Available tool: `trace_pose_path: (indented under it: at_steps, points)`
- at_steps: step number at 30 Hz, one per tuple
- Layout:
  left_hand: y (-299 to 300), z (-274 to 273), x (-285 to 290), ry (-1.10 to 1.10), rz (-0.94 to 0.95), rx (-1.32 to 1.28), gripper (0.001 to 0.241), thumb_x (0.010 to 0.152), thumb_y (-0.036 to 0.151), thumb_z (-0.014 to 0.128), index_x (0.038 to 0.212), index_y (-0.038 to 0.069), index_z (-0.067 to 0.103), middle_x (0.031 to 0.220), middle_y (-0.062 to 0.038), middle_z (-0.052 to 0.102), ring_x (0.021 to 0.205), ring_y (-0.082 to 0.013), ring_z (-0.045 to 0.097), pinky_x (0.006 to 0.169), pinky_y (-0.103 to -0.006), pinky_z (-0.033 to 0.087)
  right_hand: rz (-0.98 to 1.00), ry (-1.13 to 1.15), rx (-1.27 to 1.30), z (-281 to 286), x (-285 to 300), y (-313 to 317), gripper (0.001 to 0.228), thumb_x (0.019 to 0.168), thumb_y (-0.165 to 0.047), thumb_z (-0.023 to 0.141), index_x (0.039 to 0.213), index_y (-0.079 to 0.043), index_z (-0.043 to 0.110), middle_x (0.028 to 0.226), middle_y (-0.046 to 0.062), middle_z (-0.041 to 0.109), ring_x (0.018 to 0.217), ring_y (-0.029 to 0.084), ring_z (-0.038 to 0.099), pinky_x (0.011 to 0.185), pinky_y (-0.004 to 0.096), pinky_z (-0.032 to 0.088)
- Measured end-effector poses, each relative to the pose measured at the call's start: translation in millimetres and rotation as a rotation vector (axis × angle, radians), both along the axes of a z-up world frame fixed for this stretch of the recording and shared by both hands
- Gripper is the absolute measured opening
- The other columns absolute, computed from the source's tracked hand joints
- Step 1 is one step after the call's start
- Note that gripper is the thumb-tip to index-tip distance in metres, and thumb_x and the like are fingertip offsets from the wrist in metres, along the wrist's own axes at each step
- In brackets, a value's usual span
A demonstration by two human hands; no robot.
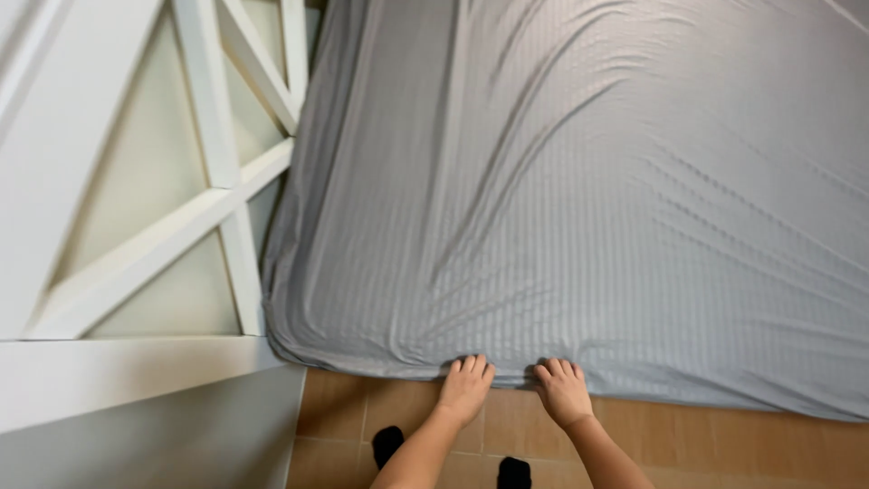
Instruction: The person spreads a gray fitted sheet over a mattress, tucking the edges under. Then, the person places a white pillow on the bed and inserts it into a gray pillowcase, adjusting the corners.
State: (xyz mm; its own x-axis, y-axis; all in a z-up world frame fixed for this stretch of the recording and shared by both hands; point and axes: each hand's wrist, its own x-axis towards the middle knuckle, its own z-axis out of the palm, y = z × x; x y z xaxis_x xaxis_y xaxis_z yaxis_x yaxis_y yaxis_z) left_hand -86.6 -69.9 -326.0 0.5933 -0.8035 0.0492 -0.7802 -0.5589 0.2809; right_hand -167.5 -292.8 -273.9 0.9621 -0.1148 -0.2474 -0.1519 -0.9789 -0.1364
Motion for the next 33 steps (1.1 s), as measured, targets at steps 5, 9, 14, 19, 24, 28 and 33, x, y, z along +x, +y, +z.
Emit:
trace_pose_path:
  at_steps: [5, 9, 14, 19, 24, 28, 33]
  points:
    - [-43.9, -51.7, -8.4, 0.02, 0.021, 0.054, 0.02, 0.09, 0.015, 0.057, 0.106, 0.008, 0.066, 0.109, -0.01, 0.063, 0.107, -0.0284, 0.057, 0.088, -0.0434, 0.046, 0.092, -0.071, 0.01, -23.6, -19.9, -29.6, 0.016, 0.088, -0.019, 0.064, 0.101, -0.017, 0.073, 0.109, 0.002, 0.061, 0.114, 0.024, 0.053, 0.103, 0.044, 0.038]
    - [-44.2, -48.4, 2.5, 0.211, 0.081, -0.033, 0.007, 0.085, 0.011, 0.063, 0.086, 0.008, 0.07, 0.096, -0.011, 0.069, 0.1, -0.0311, 0.064, 0.087, -0.0442, 0.051, 0.071, -0.138, 0.101, -17.1, -19.7, -30.7, 0.014, 0.085, -0.013, 0.062, 0.093, -0.014, 0.072, 0.106, 0.004, 0.064, 0.11, 0.026, 0.056, 0.1, 0.044, 0.039]
    - [-36.8, -26.4, 4.0, 0.476, 0.172, 0.002, 0.007, 0.081, 0.006, 0.067, 0.081, 0.009, 0.073, 0.096, -0.013, 0.071, 0.097, -0.0341, 0.068, 0.085, -0.0463, 0.055, -0.028, 0.014, 0.333, -43.5, -39.1, -38.8, 0.018, 0.095, -0.007, 0.051, 0.105, -0.01, 0.066, 0.105, 0.008, 0.067, 0.108, 0.029, 0.061, 0.097, 0.042, 0.044]
    - [-75.2, 8.5, -12.0, 0.538, 0.199, 0.403, 0.016, 0.08, 0.019, 0.078, 0.093, 0.009, 0.073, 0.107, -0.014, 0.07, 0.103, -0.0344, 0.068, 0.086, -0.0499, 0.055, -0.103, 0.186, 0.493, -39.5, -43.7, -52.1, 0.02, 0.102, -0.028, 0.058, 0.107, -0.01, 0.066, 0.113, 0.012, 0.064, 0.107, 0.037, 0.062, 0.091, 0.047, 0.05]
    - [-135.6, 28.1, -37.3, 0.367, 0.23, 0.18, 0.028, 0.088, 0.029, 0.075, 0.108, 0.009, 0.07, 0.11, -0.015, 0.068, 0.108, -0.0347, 0.064, 0.088, -0.0504, 0.053, -0.443, 0.003, 0.332, 9.5, -35.5, -88.6, 0.03, 0.095, -0.032, 0.063, 0.121, -0.018, 0.061, 0.121, 0.008, 0.06, 0.104, 0.036, 0.064, 0.086, 0.048, 0.053]
    - [-162.5, 15.0, -44.7, 0.217, 0.263, 0.076, 0.031, 0.084, 0.019, 0.07, 0.113, 0.01, 0.067, 0.112, -0.012, 0.063, 0.112, -0.0326, 0.057, 0.087, -0.0517, 0.048, -0.306, -0.207, 0.118, -6.2, -33.0, -129.1, 0.045, 0.078, -0.025, 0.07, 0.122, -0.019, 0.065, 0.122, 0.005, 0.059, 0.105, 0.031, 0.06, 0.081, 0.048, 0.049]
    - [-167.7, -36.2, -39.6, 0.138, 0.182, 0.069, 0.016, 0.088, 0.008, 0.057, 0.1, 0.01, 0.068, 0.106, -0.009, 0.066, 0.11, -0.0292, 0.059, 0.092, -0.0459, 0.048, 0.204, 0.026, -0.238, -28.0, -18.5, -151.6, 0.016, 0.091, -0.018, 0.059, 0.105, -0.019, 0.068, 0.12, 0.0, 0.059, 0.119, 0.022, 0.053, 0.093, 0.04, 0.044]
